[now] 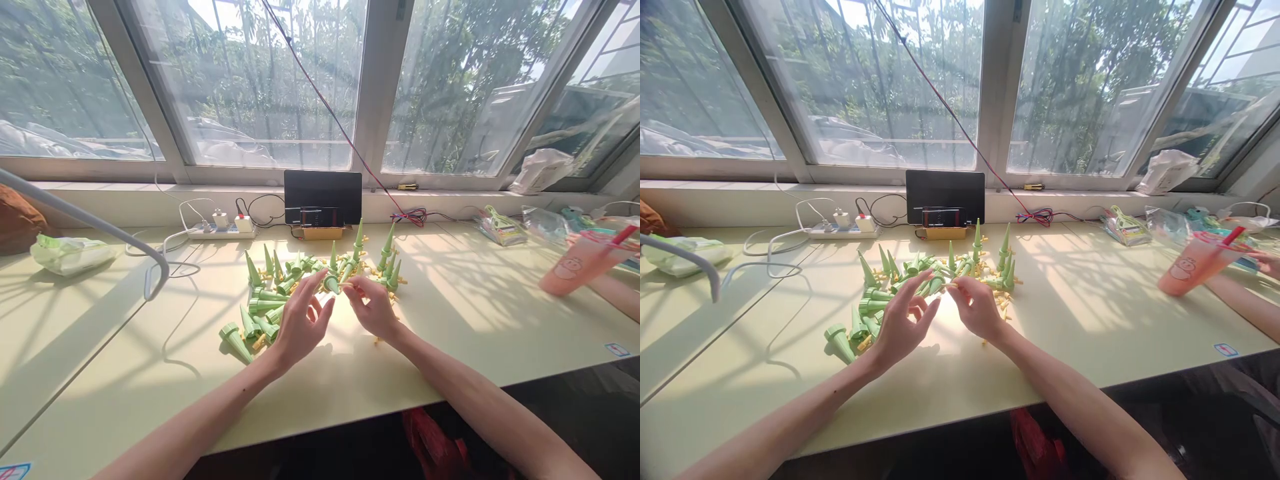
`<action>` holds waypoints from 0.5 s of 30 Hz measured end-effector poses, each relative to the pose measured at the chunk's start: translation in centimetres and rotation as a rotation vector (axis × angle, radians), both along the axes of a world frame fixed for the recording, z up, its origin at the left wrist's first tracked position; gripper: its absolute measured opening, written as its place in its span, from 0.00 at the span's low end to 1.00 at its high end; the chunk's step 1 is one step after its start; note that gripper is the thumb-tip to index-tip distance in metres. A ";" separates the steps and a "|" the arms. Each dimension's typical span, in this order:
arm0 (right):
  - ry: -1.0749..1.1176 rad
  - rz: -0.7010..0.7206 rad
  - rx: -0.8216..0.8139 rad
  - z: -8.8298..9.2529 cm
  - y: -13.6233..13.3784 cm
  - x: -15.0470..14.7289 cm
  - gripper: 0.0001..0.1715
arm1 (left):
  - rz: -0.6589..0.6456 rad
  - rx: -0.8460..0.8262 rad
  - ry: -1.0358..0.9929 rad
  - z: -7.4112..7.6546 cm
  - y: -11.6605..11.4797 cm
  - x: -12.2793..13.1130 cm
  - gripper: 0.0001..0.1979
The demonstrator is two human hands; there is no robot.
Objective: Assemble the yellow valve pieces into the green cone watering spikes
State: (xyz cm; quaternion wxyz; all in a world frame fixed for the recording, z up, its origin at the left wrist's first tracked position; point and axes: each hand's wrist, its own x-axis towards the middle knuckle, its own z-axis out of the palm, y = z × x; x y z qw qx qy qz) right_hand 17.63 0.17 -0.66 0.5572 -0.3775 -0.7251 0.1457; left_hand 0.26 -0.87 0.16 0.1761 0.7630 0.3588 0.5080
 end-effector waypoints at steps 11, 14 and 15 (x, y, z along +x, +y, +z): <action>-0.113 0.018 0.100 0.2 0.1 0.0 0.11 | 0.018 -0.234 -0.030 0.2 0.3 -0.4 0.27; -0.121 0.029 0.095 0.1 0.1 0.0 0.10 | -0.008 -0.244 -0.013 0.3 0.1 -0.3 0.25; -0.117 0.032 0.091 0.1 0.1 0.1 0.10 | -0.015 -0.251 -0.013 0.3 0.1 -0.3 0.24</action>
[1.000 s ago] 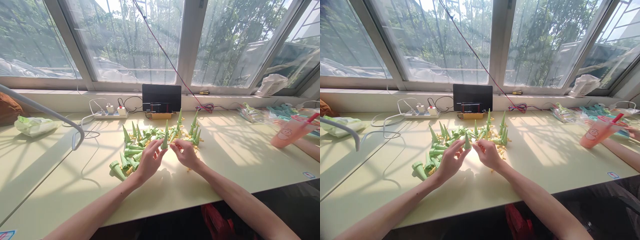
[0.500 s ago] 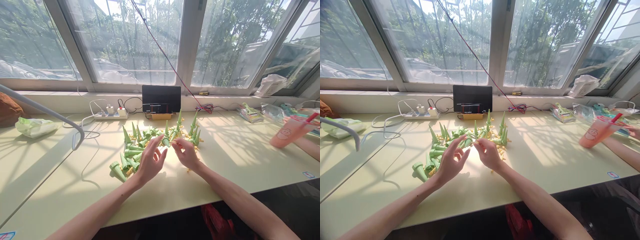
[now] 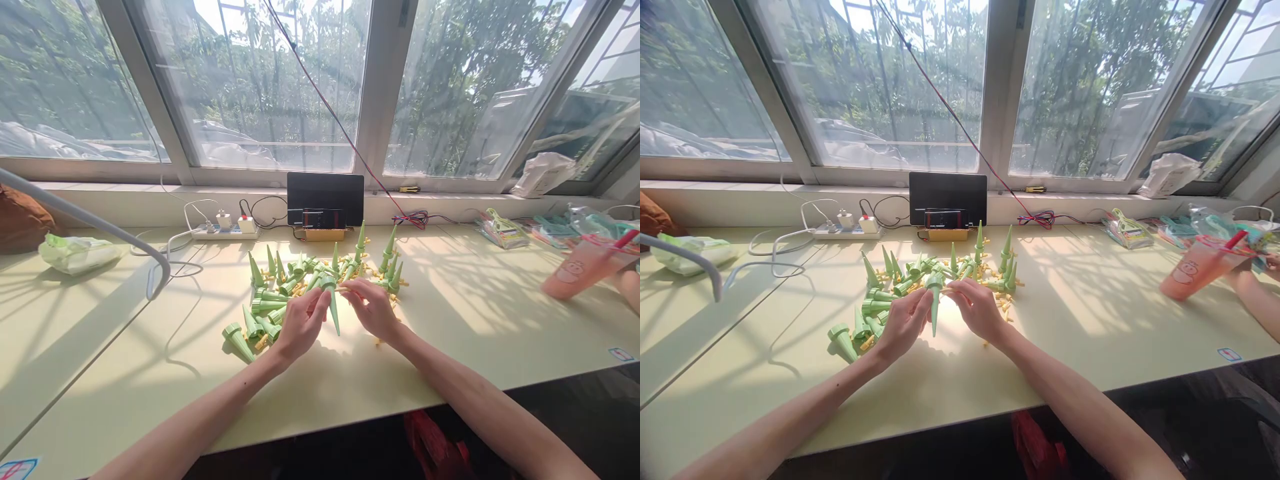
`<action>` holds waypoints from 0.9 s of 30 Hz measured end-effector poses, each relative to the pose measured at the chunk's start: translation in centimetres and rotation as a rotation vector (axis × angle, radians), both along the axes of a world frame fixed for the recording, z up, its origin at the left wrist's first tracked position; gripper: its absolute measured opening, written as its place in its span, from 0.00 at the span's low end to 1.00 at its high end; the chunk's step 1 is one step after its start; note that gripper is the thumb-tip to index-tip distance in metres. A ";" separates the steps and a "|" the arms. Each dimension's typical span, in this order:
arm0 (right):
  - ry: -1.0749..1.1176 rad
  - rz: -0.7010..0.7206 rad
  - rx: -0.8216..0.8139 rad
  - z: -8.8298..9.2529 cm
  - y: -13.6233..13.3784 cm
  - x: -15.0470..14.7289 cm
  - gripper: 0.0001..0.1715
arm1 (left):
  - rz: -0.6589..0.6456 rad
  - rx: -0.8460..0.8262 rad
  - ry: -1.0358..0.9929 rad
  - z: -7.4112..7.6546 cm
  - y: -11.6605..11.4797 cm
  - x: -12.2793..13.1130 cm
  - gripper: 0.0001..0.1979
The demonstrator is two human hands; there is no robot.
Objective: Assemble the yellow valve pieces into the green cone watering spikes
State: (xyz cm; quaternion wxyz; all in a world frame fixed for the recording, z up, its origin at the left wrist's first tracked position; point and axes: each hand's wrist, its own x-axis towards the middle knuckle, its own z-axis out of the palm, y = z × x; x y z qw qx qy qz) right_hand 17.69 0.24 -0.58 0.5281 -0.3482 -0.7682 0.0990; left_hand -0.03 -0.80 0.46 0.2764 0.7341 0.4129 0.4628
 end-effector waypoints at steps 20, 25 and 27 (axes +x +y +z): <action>0.092 0.047 -0.231 -0.3 0.1 -0.1 0.15 | -0.120 -0.028 -0.007 -1.3 1.0 -0.2 0.13; 0.074 0.061 -0.253 -0.2 -0.1 -0.2 0.18 | -0.113 0.031 0.012 -2.0 1.5 -0.2 0.10; 0.076 0.066 -0.263 -0.2 -0.1 -0.2 0.18 | -0.115 0.049 0.022 -2.0 1.5 -0.2 0.10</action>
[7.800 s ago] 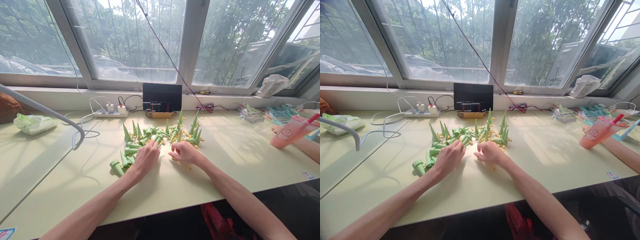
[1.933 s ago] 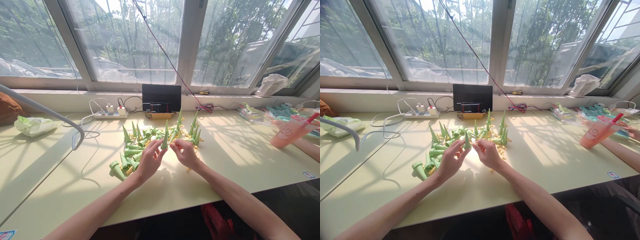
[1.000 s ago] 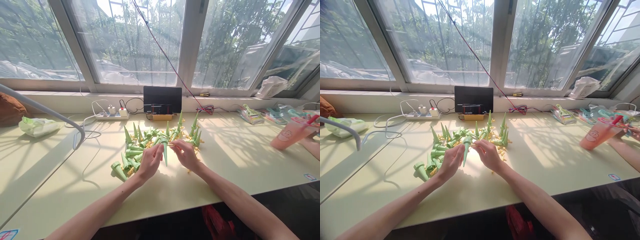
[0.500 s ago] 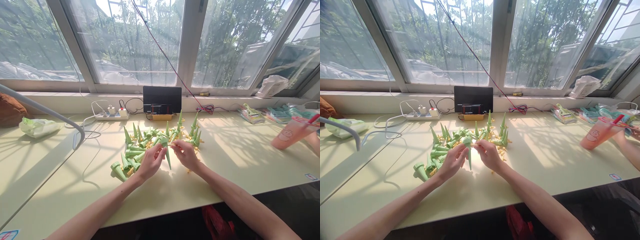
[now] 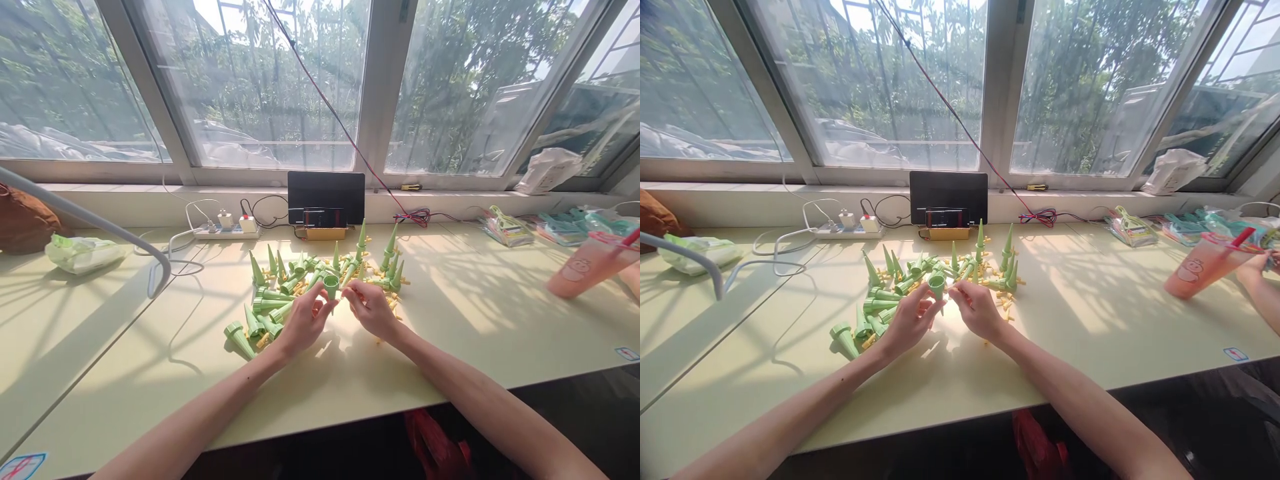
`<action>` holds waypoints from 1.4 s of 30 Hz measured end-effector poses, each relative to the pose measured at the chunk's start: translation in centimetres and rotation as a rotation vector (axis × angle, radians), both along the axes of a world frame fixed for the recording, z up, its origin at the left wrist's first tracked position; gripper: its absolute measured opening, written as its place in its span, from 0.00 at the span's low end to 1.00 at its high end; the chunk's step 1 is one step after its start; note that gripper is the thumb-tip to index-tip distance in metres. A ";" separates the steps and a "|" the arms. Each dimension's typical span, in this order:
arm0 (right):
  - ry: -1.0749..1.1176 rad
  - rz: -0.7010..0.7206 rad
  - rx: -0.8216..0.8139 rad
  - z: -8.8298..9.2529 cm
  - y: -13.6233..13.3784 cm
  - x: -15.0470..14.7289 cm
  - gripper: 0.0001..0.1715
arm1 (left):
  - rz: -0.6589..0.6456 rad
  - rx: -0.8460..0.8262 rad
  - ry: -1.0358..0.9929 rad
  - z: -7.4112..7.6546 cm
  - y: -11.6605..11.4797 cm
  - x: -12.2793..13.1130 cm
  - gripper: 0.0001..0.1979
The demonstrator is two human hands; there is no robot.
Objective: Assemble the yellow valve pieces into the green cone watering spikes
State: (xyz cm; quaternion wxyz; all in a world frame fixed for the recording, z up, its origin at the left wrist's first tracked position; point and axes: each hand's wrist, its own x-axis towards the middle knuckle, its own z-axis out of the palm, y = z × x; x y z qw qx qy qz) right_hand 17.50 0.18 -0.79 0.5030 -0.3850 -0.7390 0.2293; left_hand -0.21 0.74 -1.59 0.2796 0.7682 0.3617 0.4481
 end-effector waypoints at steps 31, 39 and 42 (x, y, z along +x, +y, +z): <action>-0.084 -0.017 0.248 -0.8 1.1 0.8 0.10 | -0.122 -0.340 -0.146 1.3 0.0 -0.5 0.26; -0.002 -0.037 0.280 -1.1 0.2 0.8 0.11 | -0.117 -0.195 -0.103 1.0 -0.9 -0.1 0.21; 0.008 -0.073 0.250 -1.5 -0.1 0.9 0.11 | -0.118 -0.199 -0.123 1.1 -1.4 0.3 0.20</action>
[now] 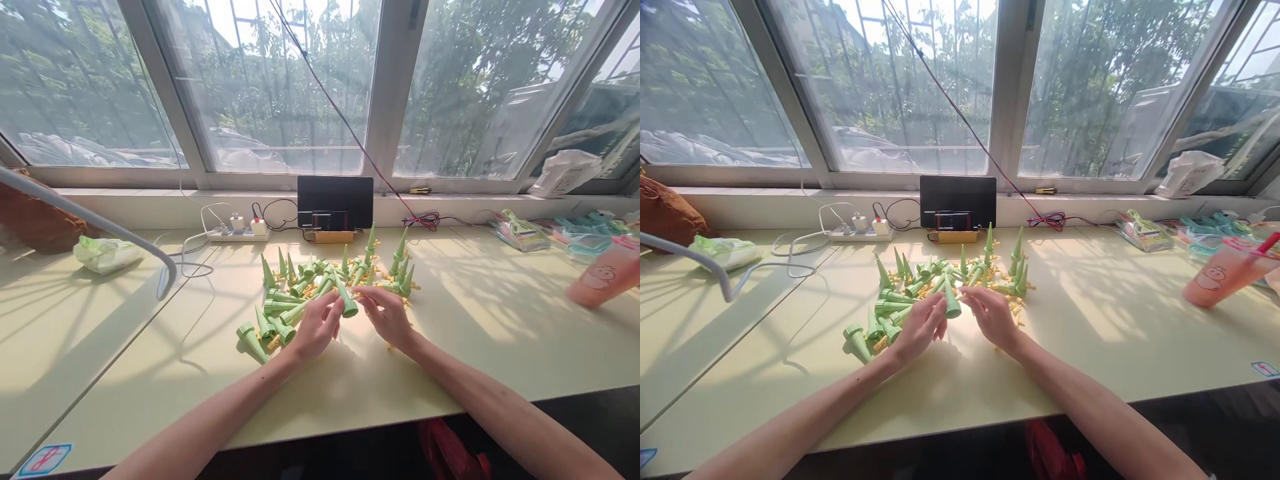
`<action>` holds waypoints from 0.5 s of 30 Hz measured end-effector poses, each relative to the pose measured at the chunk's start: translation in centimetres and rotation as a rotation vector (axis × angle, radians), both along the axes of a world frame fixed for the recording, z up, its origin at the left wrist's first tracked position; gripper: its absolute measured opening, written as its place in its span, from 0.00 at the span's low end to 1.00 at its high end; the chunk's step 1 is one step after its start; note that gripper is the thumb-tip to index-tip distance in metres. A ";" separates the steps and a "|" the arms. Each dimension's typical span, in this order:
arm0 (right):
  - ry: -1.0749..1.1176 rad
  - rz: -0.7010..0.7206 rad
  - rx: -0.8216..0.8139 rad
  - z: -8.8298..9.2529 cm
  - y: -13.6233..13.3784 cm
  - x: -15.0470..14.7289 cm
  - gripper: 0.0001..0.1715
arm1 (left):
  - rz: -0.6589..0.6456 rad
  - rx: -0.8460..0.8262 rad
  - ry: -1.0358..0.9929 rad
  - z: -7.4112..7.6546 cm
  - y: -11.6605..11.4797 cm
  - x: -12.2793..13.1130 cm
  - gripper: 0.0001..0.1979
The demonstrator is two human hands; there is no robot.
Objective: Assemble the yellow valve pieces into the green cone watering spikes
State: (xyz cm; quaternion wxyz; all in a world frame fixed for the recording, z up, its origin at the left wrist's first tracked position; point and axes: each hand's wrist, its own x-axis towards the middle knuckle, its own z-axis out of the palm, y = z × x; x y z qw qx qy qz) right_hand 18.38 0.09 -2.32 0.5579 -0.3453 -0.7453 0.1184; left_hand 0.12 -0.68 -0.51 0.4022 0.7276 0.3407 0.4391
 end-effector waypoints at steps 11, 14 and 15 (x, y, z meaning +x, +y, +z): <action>0.048 -0.062 -0.101 -1.1 -0.8 0.6 0.13 | 0.015 -0.016 -0.101 -0.1 -1.2 1.6 0.19; 0.053 -0.065 -0.095 -0.9 -1.2 0.4 0.12 | 0.022 -0.022 -0.110 -0.1 -1.4 1.6 0.19; 0.051 -0.065 -0.093 -0.9 -1.3 0.3 0.12 | 0.026 -0.013 -0.109 -0.1 -1.4 1.5 0.19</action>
